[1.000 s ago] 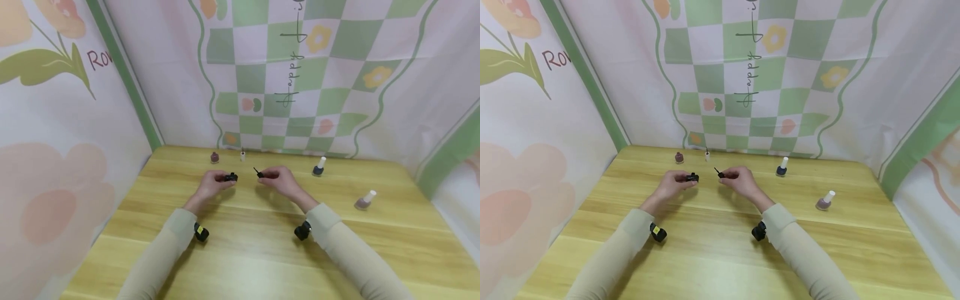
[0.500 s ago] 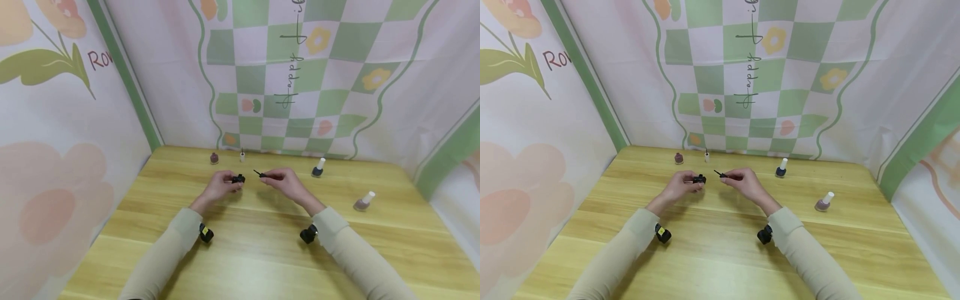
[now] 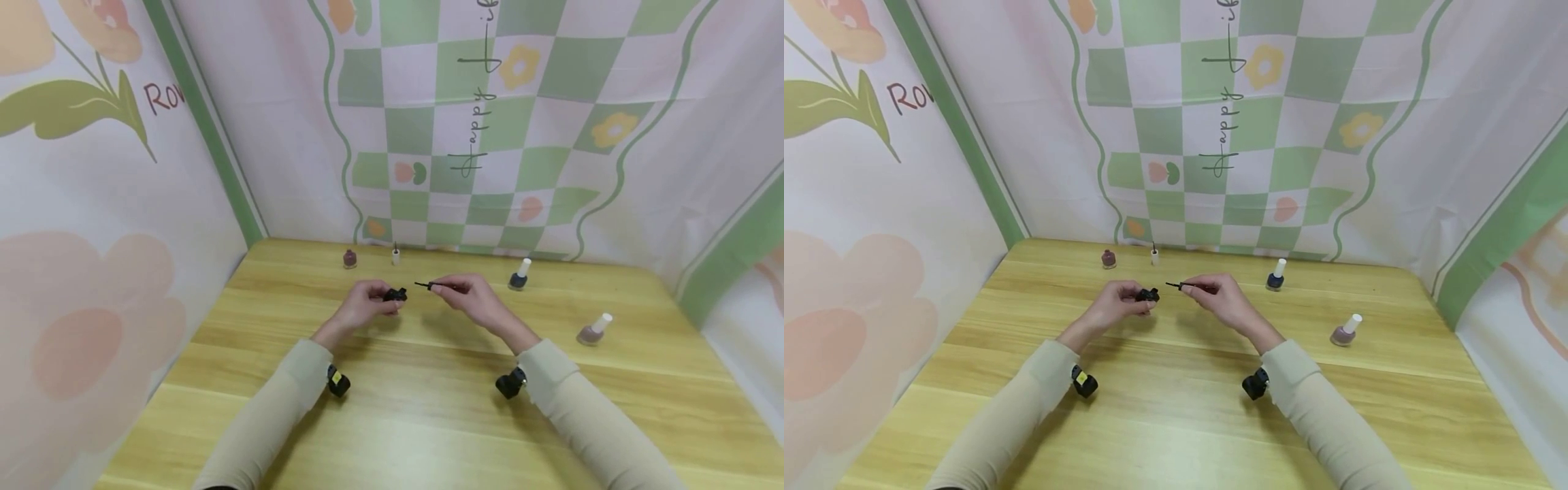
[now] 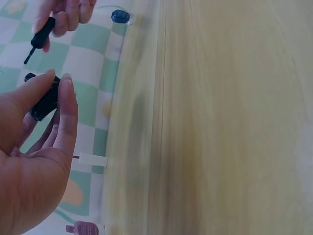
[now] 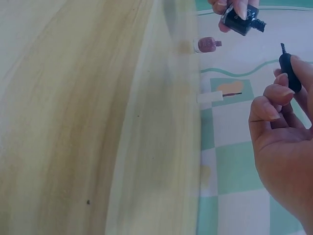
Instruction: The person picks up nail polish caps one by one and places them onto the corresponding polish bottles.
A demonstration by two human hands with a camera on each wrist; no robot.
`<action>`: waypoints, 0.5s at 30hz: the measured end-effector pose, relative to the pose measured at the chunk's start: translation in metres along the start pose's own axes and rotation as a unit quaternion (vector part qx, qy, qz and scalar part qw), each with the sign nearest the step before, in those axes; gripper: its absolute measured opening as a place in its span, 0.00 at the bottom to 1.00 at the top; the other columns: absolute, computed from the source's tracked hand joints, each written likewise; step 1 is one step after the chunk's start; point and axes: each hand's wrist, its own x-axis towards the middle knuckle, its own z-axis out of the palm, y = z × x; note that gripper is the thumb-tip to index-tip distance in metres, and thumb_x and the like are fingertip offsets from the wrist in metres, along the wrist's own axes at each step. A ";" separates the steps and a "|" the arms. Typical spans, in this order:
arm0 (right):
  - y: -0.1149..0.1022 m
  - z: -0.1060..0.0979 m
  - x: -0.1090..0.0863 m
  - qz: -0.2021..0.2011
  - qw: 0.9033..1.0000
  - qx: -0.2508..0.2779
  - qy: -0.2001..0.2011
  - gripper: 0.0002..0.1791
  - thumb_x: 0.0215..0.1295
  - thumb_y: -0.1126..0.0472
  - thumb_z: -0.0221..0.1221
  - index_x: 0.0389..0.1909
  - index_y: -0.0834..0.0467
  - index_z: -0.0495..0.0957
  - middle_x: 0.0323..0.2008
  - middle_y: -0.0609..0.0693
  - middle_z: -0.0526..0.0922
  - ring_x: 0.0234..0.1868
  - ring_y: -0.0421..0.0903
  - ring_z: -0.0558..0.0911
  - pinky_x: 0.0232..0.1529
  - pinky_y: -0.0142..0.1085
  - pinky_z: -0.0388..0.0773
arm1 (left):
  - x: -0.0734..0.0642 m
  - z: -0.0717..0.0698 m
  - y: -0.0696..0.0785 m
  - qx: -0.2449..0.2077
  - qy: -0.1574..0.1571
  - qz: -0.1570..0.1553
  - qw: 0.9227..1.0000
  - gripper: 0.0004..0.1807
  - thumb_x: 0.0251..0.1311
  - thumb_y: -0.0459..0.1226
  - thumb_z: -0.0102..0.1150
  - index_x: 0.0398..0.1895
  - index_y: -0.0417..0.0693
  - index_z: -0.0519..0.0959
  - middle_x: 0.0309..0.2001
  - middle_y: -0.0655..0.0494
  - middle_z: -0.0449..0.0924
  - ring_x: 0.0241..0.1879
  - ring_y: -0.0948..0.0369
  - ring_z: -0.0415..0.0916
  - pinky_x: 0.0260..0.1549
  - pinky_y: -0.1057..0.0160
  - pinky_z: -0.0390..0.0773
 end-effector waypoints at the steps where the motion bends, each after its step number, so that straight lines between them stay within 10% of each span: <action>1: -0.001 -0.001 0.000 -0.002 1.000 0.000 0.000 0.19 0.77 0.50 0.59 0.58 0.56 0.83 0.37 0.58 0.83 0.35 0.50 0.78 0.38 0.47 0.82 | 0.000 0.000 0.000 -0.001 -0.001 0.001 1.000 0.09 0.65 0.31 0.68 0.44 0.35 0.82 0.42 0.44 0.85 0.39 0.52 0.87 0.49 0.51 0.86; 15: -0.009 -0.005 -0.003 -0.009 0.999 0.046 -0.024 0.20 0.79 0.52 0.55 0.61 0.61 0.80 0.24 0.54 0.72 0.22 0.42 0.66 0.22 0.36 0.67 | 0.003 0.005 0.000 0.017 -0.009 0.006 1.000 0.09 0.63 0.32 0.70 0.44 0.37 0.84 0.42 0.46 0.85 0.44 0.42 0.86 0.45 0.58 0.86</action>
